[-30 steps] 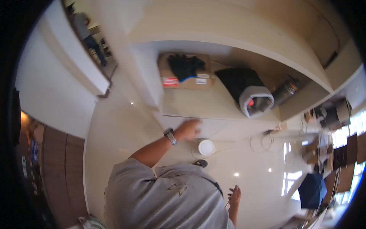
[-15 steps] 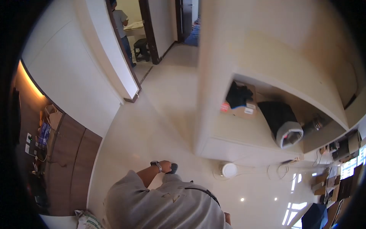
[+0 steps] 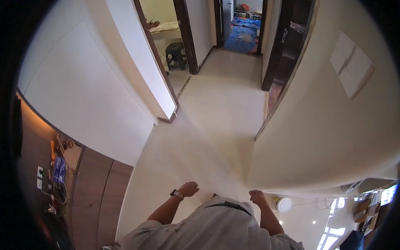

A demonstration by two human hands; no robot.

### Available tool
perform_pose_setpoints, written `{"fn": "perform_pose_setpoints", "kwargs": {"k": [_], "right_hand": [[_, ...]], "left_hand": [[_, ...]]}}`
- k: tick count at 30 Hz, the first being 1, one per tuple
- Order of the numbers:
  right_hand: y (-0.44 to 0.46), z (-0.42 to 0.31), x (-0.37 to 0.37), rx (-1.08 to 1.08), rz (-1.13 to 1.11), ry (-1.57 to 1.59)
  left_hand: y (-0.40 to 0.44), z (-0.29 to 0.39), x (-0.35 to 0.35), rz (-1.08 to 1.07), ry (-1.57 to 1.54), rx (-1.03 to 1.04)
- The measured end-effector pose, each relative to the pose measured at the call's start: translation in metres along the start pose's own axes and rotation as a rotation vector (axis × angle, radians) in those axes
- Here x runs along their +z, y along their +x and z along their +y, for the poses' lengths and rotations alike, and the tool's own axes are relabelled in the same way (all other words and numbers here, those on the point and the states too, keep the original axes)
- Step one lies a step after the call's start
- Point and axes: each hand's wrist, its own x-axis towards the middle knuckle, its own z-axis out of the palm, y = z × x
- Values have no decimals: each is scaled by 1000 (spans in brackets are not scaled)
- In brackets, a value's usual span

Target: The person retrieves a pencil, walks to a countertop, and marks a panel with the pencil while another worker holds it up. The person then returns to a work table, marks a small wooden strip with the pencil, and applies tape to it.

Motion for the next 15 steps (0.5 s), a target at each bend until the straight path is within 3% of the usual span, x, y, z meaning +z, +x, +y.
{"fn": "perform_pose_setpoints", "kwargs": {"k": [1, 2, 4, 6, 9, 12, 14, 15], "right_hand": [[6, -69, -14, 83, 35, 51], [29, -96, -20, 22, 58, 97], [69, -117, -25, -66, 73, 151], [100, -133, -33, -31, 82, 196], [166, -149, -51, 9, 101, 258], [236, -155, -73, 89, 95, 273], [284, -182, -90, 119, 80, 258], [311, -198, -101, 113, 73, 238]], "left_hand": [[22, 11, -24, -51, -47, 12], [48, 23, -47, -106, -99, 24], [101, 51, -98, -16, -111, 95], [151, 67, -142, 172, -320, 82], [224, 39, -190, 304, -412, 73], [261, -45, -216, 374, -213, -1], [254, -146, -200, 372, 59, -159], [240, -213, -181, 91, 386, -224]]}}
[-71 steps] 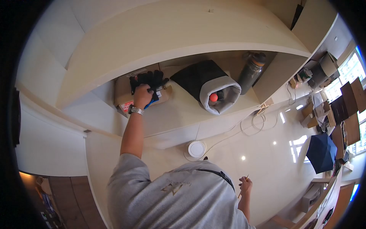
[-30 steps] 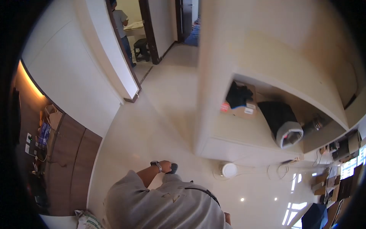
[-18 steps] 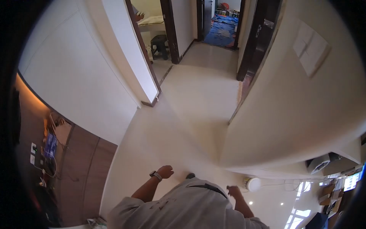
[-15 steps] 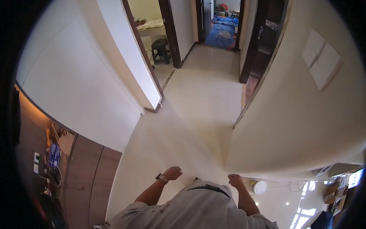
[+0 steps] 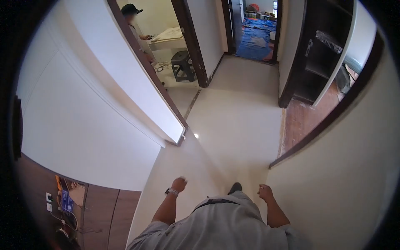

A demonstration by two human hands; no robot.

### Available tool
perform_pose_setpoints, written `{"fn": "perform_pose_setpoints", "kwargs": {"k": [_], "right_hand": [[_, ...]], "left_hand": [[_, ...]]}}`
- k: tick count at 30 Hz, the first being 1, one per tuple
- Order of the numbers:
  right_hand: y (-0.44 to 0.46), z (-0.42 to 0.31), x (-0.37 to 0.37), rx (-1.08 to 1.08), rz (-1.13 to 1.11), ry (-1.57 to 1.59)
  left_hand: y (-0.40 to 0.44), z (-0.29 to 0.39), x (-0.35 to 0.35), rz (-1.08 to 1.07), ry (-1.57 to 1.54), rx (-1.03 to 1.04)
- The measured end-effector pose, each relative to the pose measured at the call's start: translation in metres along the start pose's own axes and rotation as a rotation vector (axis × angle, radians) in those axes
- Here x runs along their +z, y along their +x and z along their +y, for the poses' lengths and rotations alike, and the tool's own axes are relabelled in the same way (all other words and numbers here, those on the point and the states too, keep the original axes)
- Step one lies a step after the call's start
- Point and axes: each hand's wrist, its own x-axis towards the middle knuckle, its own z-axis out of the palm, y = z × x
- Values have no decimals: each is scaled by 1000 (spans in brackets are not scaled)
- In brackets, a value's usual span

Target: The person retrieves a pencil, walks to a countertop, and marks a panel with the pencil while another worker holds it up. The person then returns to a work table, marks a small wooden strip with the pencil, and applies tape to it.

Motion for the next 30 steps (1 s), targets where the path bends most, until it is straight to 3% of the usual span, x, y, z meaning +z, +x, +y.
{"fn": "perform_pose_setpoints", "kwargs": {"k": [1, 4, 6, 8, 9, 11, 13, 15, 16, 17, 18, 19, 20, 21, 22, 23, 24, 25, 27, 30], "right_hand": [[30, -27, -5, -12, -2, -25], [113, -121, -8, -236, -69, -94], [146, -218, -3, -275, -107, -118], [172, -305, 6, -273, -146, -150], [191, -332, 12, -291, -168, -171], [243, -363, 29, -319, -180, -251], [286, -373, 47, -290, -186, -358], [328, -366, 52, -212, -188, -497], [361, -342, 46, -316, -251, -705], [373, -324, 32, -201, -281, -762], [384, -308, 19, -87, -316, -825], [395, -310, 6, 228, -294, -724], [405, -299, -8, 230, -219, -708], [415, -287, -22, 230, -148, -689], [418, -284, -35, 255, -116, -420], [422, -291, -42, 281, -83, -148], [428, -314, -40, 354, -43, -203], [435, -334, -41, 429, 0, -258], [460, -377, -37, 534, 32, -341], [523, -421, -23, 454, 36, -301]], "left_hand": [[-21, -30, 12, -182, 30, -182], [-108, -68, 33, -313, -98, -904], [-135, -62, 24, -488, -282, -1008], [-152, -54, 20, -444, -822, -1437], [-142, -53, 19, -419, -957, -1546], [-95, -58, 19, -450, -993, -1477], [-41, -74, 23, -510, -879, -1244], [28, -107, 28, -566, -536, -784], [68, -126, 22, -556, -362, -569], [106, -145, 15, -508, -229, -406], [151, -167, 1, -409, -298, -376], [206, -178, -45, -314, -363, -338], [260, -194, -72, -257, -57, -97], [305, -203, -114, -155, -74, -140], [349, -229, -113, 43, -115, -108], [389, -241, -152, 23, -119, -54], [423, -243, -197, 61, -237, -136], [450, -234, -248, 236, -705, -319], [509, -248, -280, 231, -709, -425], [571, -263, -308, 217, -729, -466]]}}
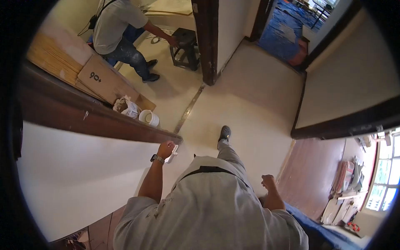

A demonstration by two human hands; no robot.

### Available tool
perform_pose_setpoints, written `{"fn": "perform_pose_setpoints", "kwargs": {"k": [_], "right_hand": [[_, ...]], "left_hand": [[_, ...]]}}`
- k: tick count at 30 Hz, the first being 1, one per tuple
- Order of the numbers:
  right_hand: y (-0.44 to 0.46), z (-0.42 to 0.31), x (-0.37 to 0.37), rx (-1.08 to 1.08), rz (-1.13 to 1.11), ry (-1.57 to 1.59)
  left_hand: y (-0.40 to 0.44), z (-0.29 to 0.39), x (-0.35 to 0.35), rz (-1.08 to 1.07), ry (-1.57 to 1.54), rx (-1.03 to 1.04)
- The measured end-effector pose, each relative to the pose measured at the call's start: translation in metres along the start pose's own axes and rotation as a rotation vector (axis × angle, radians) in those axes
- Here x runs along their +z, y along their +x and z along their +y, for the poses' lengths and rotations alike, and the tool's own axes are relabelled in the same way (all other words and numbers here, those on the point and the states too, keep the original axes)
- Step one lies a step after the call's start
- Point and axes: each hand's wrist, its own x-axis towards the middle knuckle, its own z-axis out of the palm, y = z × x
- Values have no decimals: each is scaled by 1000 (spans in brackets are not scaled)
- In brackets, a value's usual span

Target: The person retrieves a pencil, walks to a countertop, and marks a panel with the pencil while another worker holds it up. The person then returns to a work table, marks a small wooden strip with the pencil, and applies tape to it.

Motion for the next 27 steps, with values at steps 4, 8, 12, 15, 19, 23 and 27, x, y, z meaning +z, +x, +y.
{"fn": "perform_pose_setpoints", "kwargs": {"k": [4, 8, 12, 15, 19, 23, 27], "right_hand": [[70, -109, -15, -187, -103, -255], [185, -226, -42, -491, -103, -311], [156, -408, -70, -488, 26, 37], [154, -516, -66, -602, 28, 49], [157, -609, -42, -640, 16, -38], [204, -638, -16, -795, -153, -454], [144, -713, 21, -786, -297, -397]], "left_hand": [[76, -72, 45, -229, 527, 260], [91, -13, 17, -261, 226, -151], [142, -27, 20, -62, 0, -201], [184, -8, -3, -41, -129, -341], [242, -54, -1, -61, -156, -320], [325, -95, -29, 12, -324, -257], [393, -91, -109, 84, -478, -264]]}}
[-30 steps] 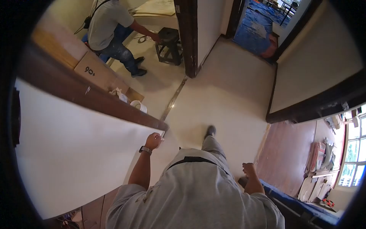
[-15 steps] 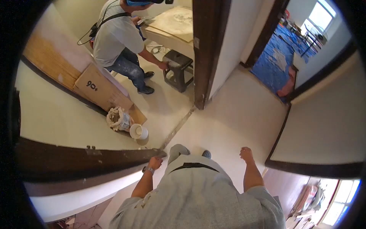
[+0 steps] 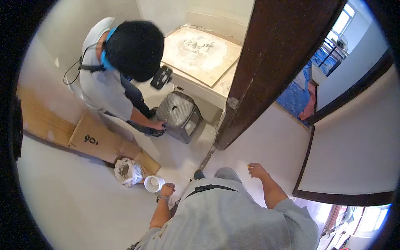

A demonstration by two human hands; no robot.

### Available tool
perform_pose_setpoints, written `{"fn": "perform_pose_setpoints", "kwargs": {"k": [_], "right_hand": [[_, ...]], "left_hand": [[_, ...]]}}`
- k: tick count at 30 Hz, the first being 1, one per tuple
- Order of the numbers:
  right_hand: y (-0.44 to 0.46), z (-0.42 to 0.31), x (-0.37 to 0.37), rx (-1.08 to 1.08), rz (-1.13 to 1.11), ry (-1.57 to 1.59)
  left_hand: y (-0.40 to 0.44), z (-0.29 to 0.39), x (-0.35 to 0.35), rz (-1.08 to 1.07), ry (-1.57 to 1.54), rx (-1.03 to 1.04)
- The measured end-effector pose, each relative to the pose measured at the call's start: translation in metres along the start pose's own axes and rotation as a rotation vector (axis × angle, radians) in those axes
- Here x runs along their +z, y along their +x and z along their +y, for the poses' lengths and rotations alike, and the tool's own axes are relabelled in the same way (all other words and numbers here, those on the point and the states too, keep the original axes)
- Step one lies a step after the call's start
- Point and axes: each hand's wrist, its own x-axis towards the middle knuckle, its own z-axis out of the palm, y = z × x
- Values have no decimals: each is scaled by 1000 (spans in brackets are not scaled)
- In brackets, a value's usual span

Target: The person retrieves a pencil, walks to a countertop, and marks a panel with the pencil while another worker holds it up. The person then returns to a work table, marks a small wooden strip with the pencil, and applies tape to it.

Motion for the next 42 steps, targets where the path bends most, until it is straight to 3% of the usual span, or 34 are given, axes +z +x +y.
{"fn": "perform_pose_setpoints", "kwargs": {"k": [1, 2, 4, 5, 6, 8, 9, 10, 13, 16, 24, 28, 31, 32, 35, 42], "right_hand": [[6, -34, 1, 10, -7, -1], [11, -69, 2, 20, -14, -2], [39, -112, 1, 80, 15, -12], [60, -120, 3, -63, -2, -113], [75, -125, 6, -198, -29, -218], [82, -179, -6, -153, -98, -198], [91, -187, -11, -183, -110, -239], [100, -193, -13, -214, -121, -273], [111, -230, -34, -166, -171, -193], [135, -229, -36, -168, -206, -259], [169, -263, -32, -194, -167, -43], [189, -274, -13, -239, 98, 207], [169, -331, -32, -236, 209, 235], [186, -326, -26, -238, 276, 314], [233, -321, -16, -219, 430, 497], [250, -384, -46, -132, 675, 715]], "left_hand": [[15, 22, -15, 68, -97, -159], [26, 45, -30, 95, -144, -181], [51, 86, -52, 120, -161, -179], [61, 100, -57, 134, -178, -177], [90, 71, -56, 134, -329, -109], [104, 84, -54, 52, -111, -10], [119, 104, -55, 17, -1, 52], [113, 143, -45, 83, -158, -98], [120, 207, -14, 38, -259, -118], [143, 231, 2, -85, -74, 23], [178, 265, -5, -119, -105, -38], [193, 254, -27, -195, -38, -14], [204, 252, -42, -227, -14, 69], [193, 279, -52, -231, 115, 92], [211, 255, -66, -249, -45, 44], [199, 253, -104, -264, -1, 89]]}}
